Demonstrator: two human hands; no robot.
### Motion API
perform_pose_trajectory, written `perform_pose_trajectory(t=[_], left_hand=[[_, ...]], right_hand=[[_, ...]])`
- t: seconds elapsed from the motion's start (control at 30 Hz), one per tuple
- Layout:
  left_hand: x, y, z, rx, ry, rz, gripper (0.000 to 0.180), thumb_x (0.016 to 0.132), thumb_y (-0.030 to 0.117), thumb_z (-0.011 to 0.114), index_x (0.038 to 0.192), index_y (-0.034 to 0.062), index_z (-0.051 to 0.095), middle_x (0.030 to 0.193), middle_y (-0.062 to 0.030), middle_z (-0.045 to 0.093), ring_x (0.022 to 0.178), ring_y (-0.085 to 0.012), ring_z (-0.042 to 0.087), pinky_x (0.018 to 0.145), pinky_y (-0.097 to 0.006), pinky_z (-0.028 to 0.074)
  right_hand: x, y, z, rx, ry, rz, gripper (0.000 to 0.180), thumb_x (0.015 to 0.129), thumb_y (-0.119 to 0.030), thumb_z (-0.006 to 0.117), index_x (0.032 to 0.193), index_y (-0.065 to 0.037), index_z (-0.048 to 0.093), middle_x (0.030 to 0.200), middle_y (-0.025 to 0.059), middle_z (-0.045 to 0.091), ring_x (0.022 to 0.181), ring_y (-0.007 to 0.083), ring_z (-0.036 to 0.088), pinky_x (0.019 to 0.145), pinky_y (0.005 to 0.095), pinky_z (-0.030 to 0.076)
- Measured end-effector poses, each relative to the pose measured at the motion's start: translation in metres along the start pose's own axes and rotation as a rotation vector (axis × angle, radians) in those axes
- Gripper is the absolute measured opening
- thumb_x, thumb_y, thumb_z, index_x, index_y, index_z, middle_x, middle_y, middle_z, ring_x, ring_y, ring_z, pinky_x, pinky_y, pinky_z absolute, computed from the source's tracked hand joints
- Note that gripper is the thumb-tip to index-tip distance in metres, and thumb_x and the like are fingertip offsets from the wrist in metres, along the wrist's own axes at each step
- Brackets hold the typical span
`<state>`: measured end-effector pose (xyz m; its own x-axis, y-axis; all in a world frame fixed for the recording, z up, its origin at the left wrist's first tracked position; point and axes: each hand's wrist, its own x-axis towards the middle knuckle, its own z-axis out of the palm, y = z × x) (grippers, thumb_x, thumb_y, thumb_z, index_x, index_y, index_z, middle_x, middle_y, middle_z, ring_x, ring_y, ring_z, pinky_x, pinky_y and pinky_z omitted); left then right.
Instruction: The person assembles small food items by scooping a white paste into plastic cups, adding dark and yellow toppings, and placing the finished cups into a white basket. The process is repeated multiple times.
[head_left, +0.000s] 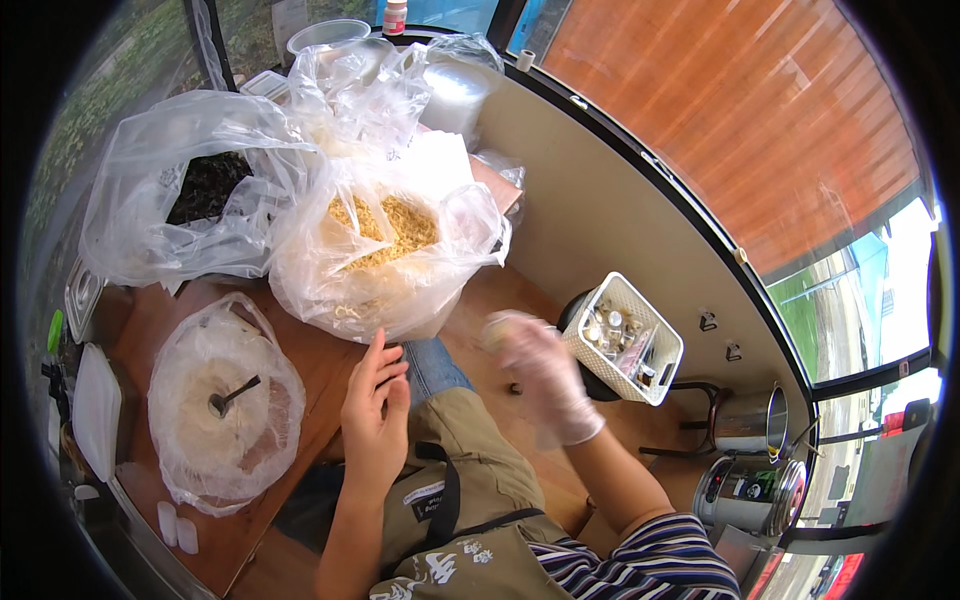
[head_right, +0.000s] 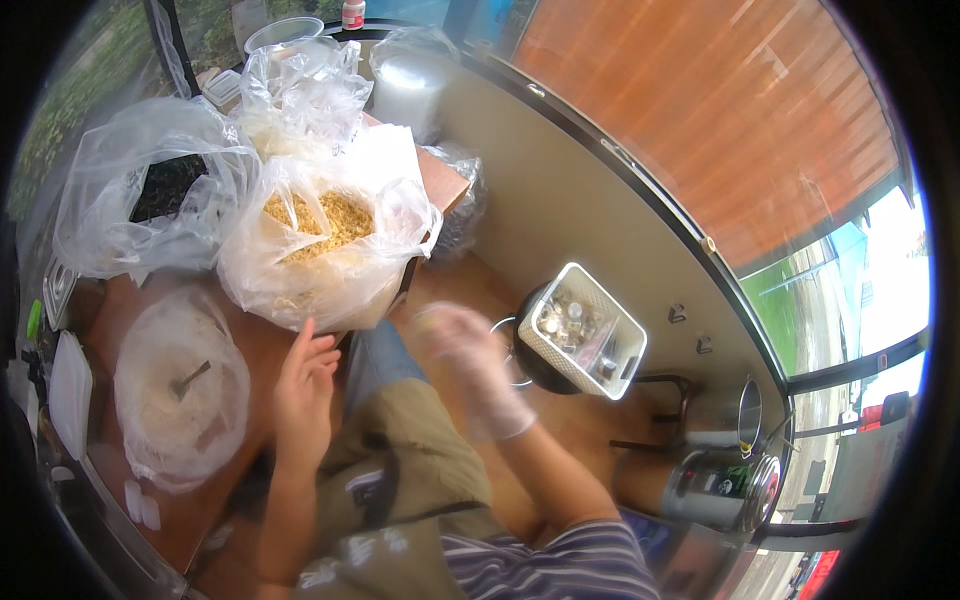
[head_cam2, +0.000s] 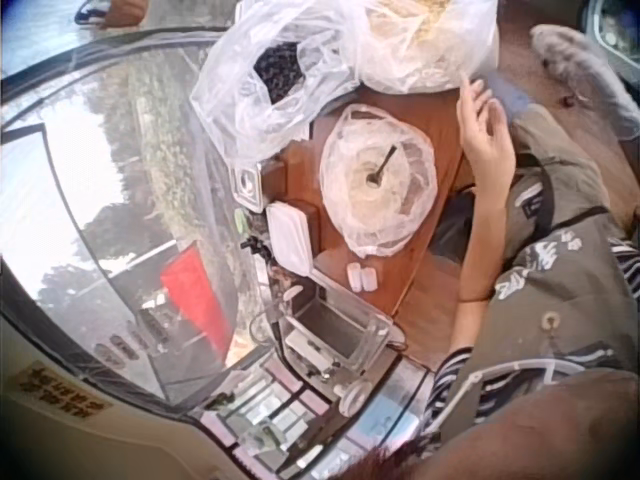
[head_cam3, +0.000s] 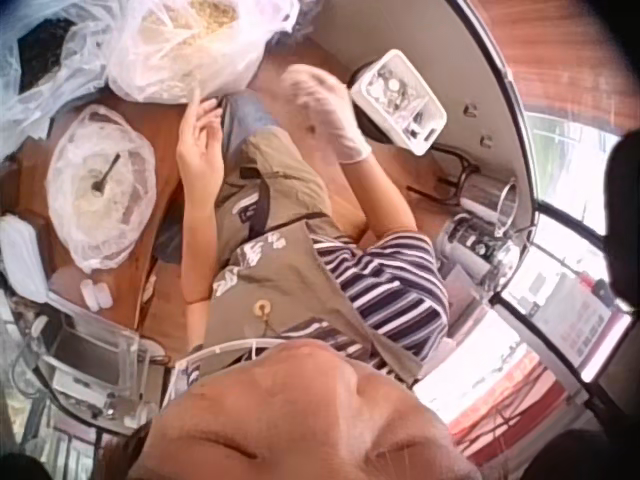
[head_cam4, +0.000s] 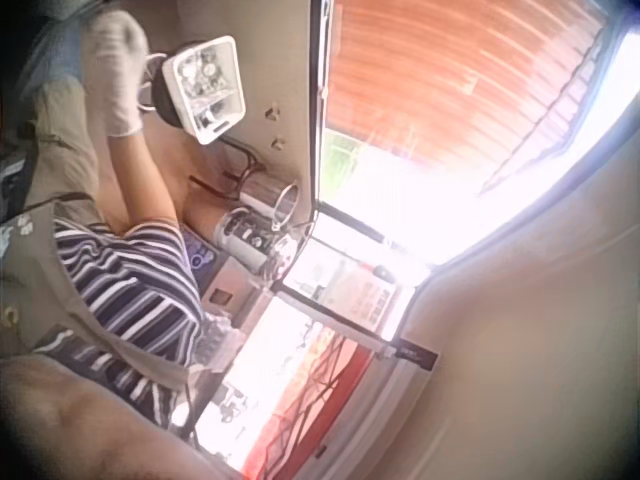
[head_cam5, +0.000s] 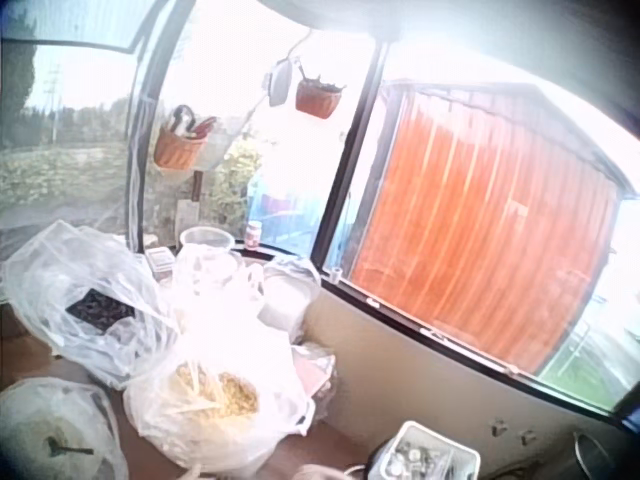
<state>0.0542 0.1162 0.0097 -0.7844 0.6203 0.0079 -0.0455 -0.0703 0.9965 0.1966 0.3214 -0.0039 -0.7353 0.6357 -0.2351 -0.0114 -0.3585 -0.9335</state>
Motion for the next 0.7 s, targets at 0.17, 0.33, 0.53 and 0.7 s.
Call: perform_pose_trajectory(t=[0.17, 0.33, 0.53, 0.7], left_hand=[[-0.038, -0.009, -0.039, -0.044, 0.145, -0.098, 0.038, 0.113, 0.018, 0.057, 0.143, -0.0046, 0.059, 0.129, -0.0144, 0.068, 0.117, -0.0192, 0.066, 0.106, -0.034, 0.053], [-0.077, -0.014, -0.09, -0.006, 0.452, -0.036, 0.027, 0.111, 0.015, 0.06, 0.13, -0.0022, 0.068, 0.116, -0.0107, 0.074, 0.107, -0.0172, 0.07, 0.099, -0.032, 0.055], [-0.154, 0.003, -0.19, 0.643, 1.089, 0.312, 0.017, 0.104, 0.004, 0.061, 0.116, 0.0026, 0.073, 0.111, -0.0136, 0.067, 0.095, -0.0269, 0.065, 0.083, -0.035, 0.052], [-0.21, -0.008, -0.276, 0.863, 1.458, 0.231, 0.02, 0.099, 0.01, 0.065, 0.117, 0.0068, 0.074, 0.121, -0.0155, 0.063, 0.118, -0.0363, 0.055, 0.103, -0.047, 0.045]], right_hand=[[0.019, 0.054, -0.154, 0.6, 0.793, -0.02, 0.053, 0.105, -0.022, 0.069, 0.142, 0.009, 0.046, 0.138, 0.0245, 0.056, 0.131, 0.033, 0.058, 0.114, 0.0411, 0.052], [0.01, 0.084, -0.085, 0.275, 0.372, 0.15, 0.028, 0.104, -0.016, 0.066, 0.125, 0.002, 0.063, 0.117, 0.0099, 0.063, 0.113, 0.0209, 0.06, 0.103, 0.0363, 0.053], [-0.055, 0.061, 0.157, -0.385, -0.425, -0.169, 0.017, 0.104, -0.008, 0.064, 0.118, 0.0, 0.07, 0.105, 0.0055, 0.067, 0.092, 0.0129, 0.061, 0.088, 0.0271, 0.051], [-0.089, 0.069, 0.307, -0.661, -1.032, -0.683, 0.018, 0.106, -0.006, 0.064, 0.121, 0.002, 0.069, 0.11, 0.0068, 0.07, 0.096, 0.0133, 0.066, 0.087, 0.0285, 0.053]])
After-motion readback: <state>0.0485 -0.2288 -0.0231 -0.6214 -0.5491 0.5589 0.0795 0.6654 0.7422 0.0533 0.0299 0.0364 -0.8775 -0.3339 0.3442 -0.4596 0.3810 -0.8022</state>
